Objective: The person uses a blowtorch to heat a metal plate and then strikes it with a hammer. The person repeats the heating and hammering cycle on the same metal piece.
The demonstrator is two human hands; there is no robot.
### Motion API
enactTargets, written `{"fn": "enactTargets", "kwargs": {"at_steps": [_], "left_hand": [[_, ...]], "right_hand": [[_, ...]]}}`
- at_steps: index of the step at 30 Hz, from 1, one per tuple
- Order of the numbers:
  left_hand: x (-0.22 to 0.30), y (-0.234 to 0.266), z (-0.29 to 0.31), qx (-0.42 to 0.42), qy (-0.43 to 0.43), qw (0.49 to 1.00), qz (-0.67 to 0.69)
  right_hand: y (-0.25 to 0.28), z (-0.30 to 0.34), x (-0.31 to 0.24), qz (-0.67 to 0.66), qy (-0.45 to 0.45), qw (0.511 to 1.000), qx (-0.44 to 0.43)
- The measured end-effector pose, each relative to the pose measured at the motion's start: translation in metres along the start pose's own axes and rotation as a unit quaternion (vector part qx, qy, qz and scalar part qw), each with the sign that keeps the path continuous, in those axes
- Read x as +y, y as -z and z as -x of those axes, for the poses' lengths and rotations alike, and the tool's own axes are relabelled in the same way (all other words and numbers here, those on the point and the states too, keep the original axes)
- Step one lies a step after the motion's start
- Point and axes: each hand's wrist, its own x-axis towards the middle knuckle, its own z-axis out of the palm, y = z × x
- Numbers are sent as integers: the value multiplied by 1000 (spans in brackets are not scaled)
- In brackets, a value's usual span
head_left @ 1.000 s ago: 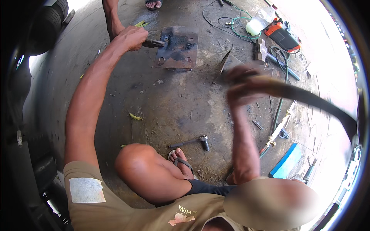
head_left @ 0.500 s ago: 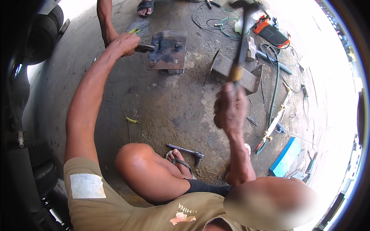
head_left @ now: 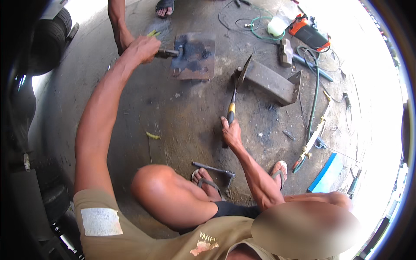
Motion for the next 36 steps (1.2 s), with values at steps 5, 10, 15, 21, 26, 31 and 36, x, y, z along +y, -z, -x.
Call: {"fn": "enactTargets", "kwargs": {"at_steps": [5,10,15,21,26,31,36], "left_hand": [[-18,-4,8,-11,21,1000,-7],[-40,-9,-4,-87,-45,986,134],[-26,-25,6,55,-8,998,22],[-29,-23,1,7,-26,999,34],[1,-20,5,62,6,998,10],[-7,-16,9,69,6,997,16],[-28,-13,0,6,-42,998,52]], "right_hand": [[18,58,-61,-148,14,989,14],[66,119,-130,-300,163,940,-24],[149,139,-238,-400,549,702,214],[163,54,-250,-368,676,611,185],[-14,7,-13,25,51,998,-2],[11,64,-51,-17,-6,1000,-22],[64,88,-111,-227,119,964,72]]}}
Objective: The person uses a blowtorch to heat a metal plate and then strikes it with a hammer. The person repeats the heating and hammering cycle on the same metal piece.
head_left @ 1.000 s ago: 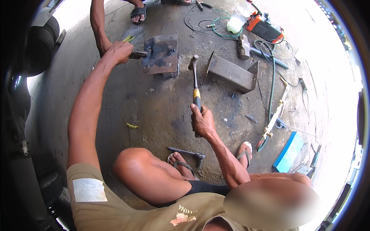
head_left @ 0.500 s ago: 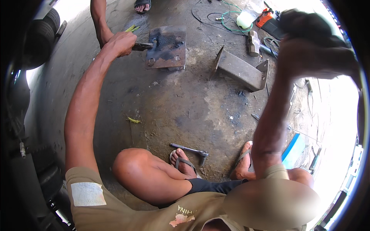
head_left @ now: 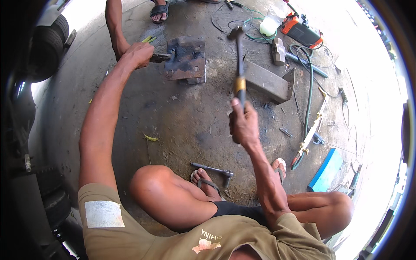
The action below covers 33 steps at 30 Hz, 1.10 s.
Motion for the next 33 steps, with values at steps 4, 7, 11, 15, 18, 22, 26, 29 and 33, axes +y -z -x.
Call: {"fn": "enactTargets", "kwargs": {"at_steps": [4,7,11,15,18,22,26,29,33], "left_hand": [[-6,-17,-3,26,-3,1000,-6],[-27,-29,-8,10,-78,997,14],[-5,-21,-3,31,-35,999,12],[2,-5,-5,42,-23,999,21],[-2,-17,-6,47,12,998,-28],[-12,-28,-17,101,3,995,-23],[-34,-60,-17,57,89,994,-27],[-40,-73,-45,83,94,992,-33],[-16,-61,-74,89,75,992,-40]], "right_hand": [[35,-3,-128,-134,423,894,60],[39,-31,-169,-203,552,808,22],[22,-69,-150,-271,630,725,-65],[-42,-44,129,126,215,967,47],[-39,-17,131,260,-87,957,-93],[-22,-3,128,271,-106,956,-42],[-21,12,146,354,-52,931,-69],[-19,-20,127,529,3,805,-269],[88,-110,-59,662,142,710,-193]]}}
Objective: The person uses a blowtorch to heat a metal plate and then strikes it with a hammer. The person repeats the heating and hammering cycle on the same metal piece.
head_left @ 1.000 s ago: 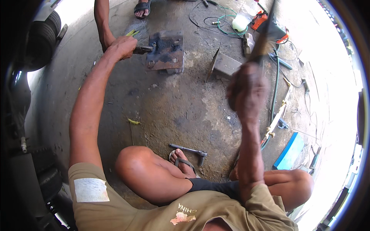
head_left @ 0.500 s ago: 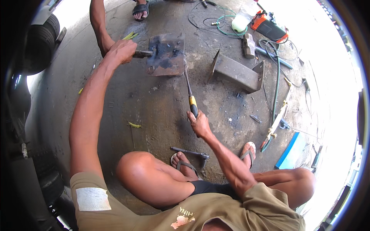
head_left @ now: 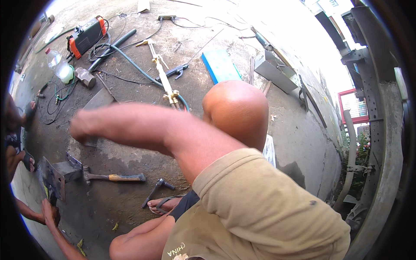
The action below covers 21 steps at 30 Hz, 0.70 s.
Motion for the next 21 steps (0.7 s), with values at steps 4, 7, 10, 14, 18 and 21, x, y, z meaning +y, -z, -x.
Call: {"fn": "enactTargets", "kwargs": {"at_steps": [4,7,10,14,18,21], "left_hand": [[-48,-6,19,-9,47,999,-9],[-31,-19,2,-7,23,1000,6],[-60,-10,17,0,47,999,-7],[-53,-17,13,-12,30,999,-8],[-72,-54,9,-11,8,1000,20],[-122,-48,32,6,-36,999,-1]], "right_hand": [[193,6,105,243,93,959,115],[166,175,158,95,-4,983,154],[65,324,194,-82,-180,971,131],[-91,491,214,-187,-455,864,-106],[-268,545,160,-493,-601,574,-257],[-347,507,99,-421,-660,608,-131]]}}
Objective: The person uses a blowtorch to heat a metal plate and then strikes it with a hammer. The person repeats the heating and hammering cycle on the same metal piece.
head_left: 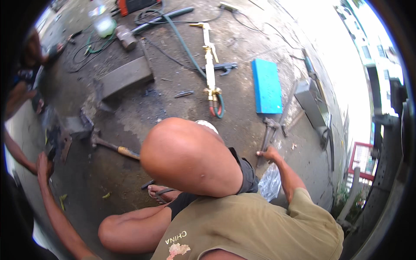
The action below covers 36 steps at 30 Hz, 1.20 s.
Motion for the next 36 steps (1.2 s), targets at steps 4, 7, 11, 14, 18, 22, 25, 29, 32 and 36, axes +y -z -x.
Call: {"fn": "enactTargets", "kwargs": {"at_steps": [4,7,11,14,18,22,25,29,32,36], "left_hand": [[31,16,-17,-36,-151,972,-175],[120,58,6,-7,-18,999,-27],[21,33,17,-113,-19,984,135],[52,33,4,-94,-72,973,197],[94,61,0,-98,-115,985,86],[131,87,34,119,-50,991,36],[136,110,45,40,-9,998,45],[159,142,48,-123,56,990,47],[158,152,46,-126,67,989,40],[148,132,54,-120,54,991,36]], "right_hand": [[-80,-48,57,-134,59,976,163],[-48,0,30,-513,-47,853,83],[-14,94,-74,-588,45,808,4],[-2,168,-133,-544,149,825,47],[40,262,-219,-513,325,794,36],[61,360,-312,-533,514,667,-82],[55,424,-373,-515,642,553,-130],[0,442,-424,-499,689,506,-141],[-61,404,-421,-441,655,568,-232],[-105,352,-441,-319,597,704,-217]]}}
